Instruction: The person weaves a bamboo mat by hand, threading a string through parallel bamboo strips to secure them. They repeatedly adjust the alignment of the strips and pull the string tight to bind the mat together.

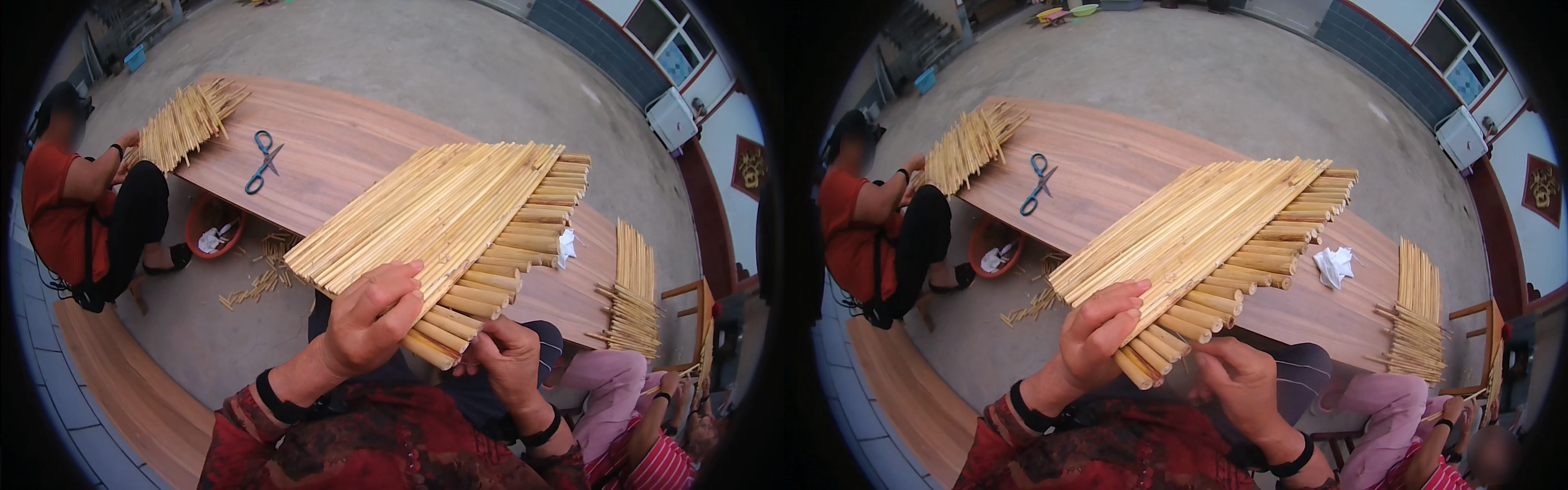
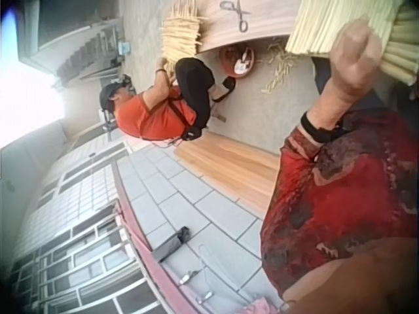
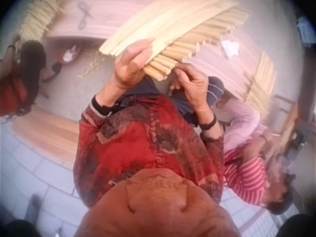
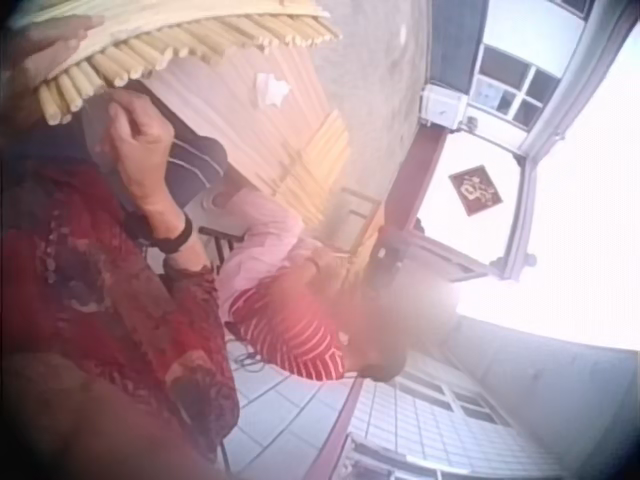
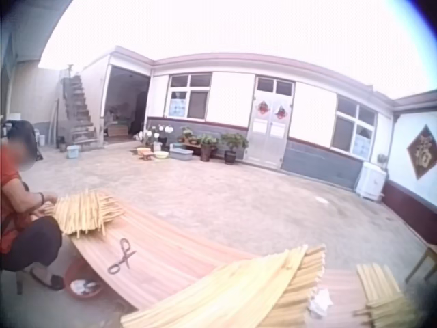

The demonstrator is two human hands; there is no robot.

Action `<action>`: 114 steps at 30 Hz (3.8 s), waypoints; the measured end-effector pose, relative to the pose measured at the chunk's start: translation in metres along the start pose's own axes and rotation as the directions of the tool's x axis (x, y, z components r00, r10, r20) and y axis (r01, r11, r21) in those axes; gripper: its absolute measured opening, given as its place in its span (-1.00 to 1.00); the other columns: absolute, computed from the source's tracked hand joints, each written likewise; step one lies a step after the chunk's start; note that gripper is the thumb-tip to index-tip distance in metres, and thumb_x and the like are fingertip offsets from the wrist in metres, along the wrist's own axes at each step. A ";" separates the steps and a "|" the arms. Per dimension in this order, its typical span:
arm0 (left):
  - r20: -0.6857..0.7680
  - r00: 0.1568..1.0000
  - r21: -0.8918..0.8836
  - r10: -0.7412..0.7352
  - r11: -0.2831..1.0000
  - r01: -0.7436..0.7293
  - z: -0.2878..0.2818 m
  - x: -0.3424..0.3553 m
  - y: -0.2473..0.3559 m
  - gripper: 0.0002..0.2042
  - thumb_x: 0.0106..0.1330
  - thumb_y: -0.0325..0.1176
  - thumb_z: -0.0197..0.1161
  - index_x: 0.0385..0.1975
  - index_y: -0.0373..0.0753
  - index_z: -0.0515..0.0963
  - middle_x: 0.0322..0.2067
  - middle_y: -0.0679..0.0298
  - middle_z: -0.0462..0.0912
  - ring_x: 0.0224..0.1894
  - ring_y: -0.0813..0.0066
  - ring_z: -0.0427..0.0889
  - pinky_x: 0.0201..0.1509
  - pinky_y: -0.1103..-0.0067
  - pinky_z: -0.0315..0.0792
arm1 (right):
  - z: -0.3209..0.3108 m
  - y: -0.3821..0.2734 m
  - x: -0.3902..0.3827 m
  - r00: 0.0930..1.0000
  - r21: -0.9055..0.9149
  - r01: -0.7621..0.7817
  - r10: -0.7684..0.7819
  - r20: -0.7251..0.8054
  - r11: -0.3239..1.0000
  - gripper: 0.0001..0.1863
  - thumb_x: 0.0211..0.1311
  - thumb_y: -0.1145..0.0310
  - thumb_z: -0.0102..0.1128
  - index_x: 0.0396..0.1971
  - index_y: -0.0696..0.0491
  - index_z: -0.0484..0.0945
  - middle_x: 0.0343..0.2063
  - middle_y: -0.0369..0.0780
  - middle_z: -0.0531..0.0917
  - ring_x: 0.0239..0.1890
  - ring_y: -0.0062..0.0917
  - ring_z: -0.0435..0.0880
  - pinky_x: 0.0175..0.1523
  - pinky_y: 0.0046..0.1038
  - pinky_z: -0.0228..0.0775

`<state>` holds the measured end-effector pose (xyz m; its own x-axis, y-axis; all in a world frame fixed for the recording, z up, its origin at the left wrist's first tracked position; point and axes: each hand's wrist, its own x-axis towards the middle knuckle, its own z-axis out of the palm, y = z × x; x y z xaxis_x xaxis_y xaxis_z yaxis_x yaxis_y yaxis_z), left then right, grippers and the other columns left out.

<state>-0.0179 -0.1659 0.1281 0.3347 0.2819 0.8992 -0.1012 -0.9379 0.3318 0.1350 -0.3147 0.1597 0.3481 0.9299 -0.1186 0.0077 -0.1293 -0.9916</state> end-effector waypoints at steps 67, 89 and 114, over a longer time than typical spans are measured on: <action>0.082 0.995 0.063 0.051 0.996 -0.056 0.002 -0.002 -0.013 -0.83 0.21 -0.50 0.20 -0.23 -0.35 0.45 -0.23 0.09 0.54 -0.16 0.09 0.69 -0.08 0.27 0.63 | -0.007 0.034 0.011 0.981 -0.295 0.183 -0.153 0.121 0.938 -0.56 0.35 0.56 0.07 0.22 0.23 0.36 0.14 -0.08 0.52 0.16 -0.34 0.55 0.23 -0.29 0.48; -0.195 0.979 0.213 -0.063 0.971 0.105 -0.006 0.073 -0.050 -0.58 0.00 -0.73 0.34 -0.10 -0.34 0.46 -0.23 0.06 0.58 -0.25 0.10 0.61 -0.21 0.44 0.53 | -0.038 0.027 0.007 0.990 -0.215 0.113 -0.129 -0.060 0.970 -0.86 0.39 0.44 0.10 -0.24 0.20 0.58 -0.32 -0.28 0.58 -0.35 -0.63 0.68 -0.29 -0.67 0.43; -0.314 0.816 -0.083 -0.485 0.871 0.485 -0.052 0.082 -0.071 -0.65 0.22 -0.58 0.36 0.00 -0.41 0.49 -0.18 0.28 0.68 -0.20 0.64 0.60 -0.06 0.66 0.49 | 0.071 -0.062 0.174 0.616 -0.205 0.785 -0.773 0.153 0.585 -0.76 0.21 0.51 0.19 -0.10 0.08 0.60 -0.43 -0.12 0.52 -0.39 -0.18 0.60 -0.29 -0.26 0.46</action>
<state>-0.0319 -0.0659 0.1928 0.0284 0.7483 0.6628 -0.0035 -0.6630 0.7486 0.1285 -0.1208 0.1969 0.0650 0.7255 0.6852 0.4702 0.5834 -0.6623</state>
